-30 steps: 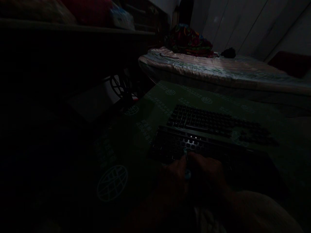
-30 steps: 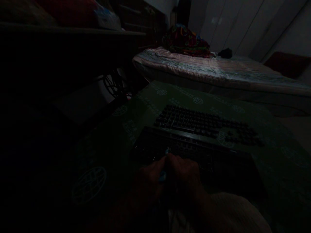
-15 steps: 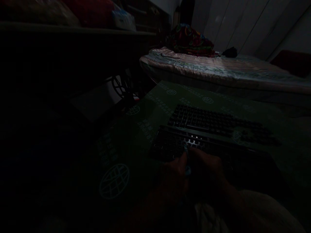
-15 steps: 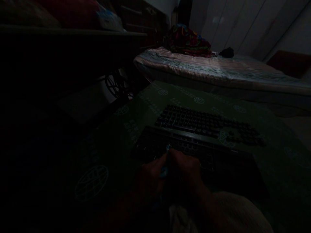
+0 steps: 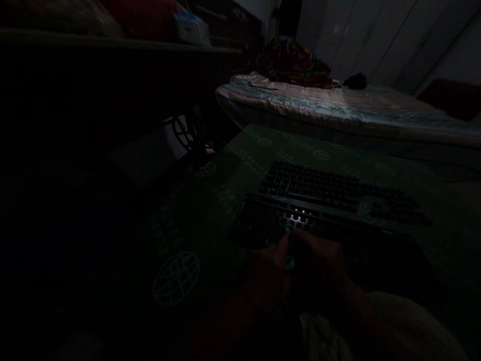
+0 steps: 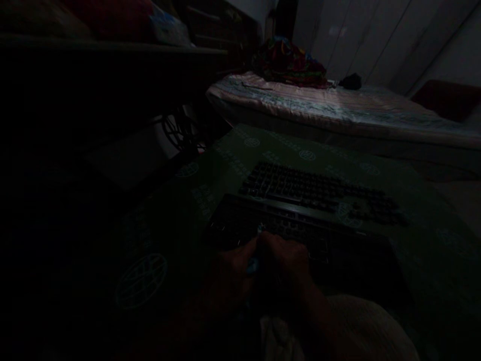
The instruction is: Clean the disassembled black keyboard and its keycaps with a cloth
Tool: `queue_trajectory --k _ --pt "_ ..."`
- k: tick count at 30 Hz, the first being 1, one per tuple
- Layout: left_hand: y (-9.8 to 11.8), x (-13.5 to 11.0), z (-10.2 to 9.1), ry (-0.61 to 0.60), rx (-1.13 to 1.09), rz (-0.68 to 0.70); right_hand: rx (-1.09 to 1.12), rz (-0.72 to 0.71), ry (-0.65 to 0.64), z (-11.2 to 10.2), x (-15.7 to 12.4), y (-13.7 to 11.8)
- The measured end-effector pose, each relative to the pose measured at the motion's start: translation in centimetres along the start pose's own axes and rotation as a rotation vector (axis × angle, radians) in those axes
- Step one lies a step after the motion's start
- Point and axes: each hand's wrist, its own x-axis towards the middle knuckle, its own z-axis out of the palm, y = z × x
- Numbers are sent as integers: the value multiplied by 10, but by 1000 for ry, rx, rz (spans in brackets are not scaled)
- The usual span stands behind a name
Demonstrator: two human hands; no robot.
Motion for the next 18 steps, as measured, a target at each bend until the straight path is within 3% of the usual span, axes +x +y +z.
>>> queue_trajectory --k 10,18 --pt "-4 1 -1 11 -8 3 146 70 1 1 1 0" --pt "-11 1 6 29 56 44 554 440 -38 -1 2 -2"
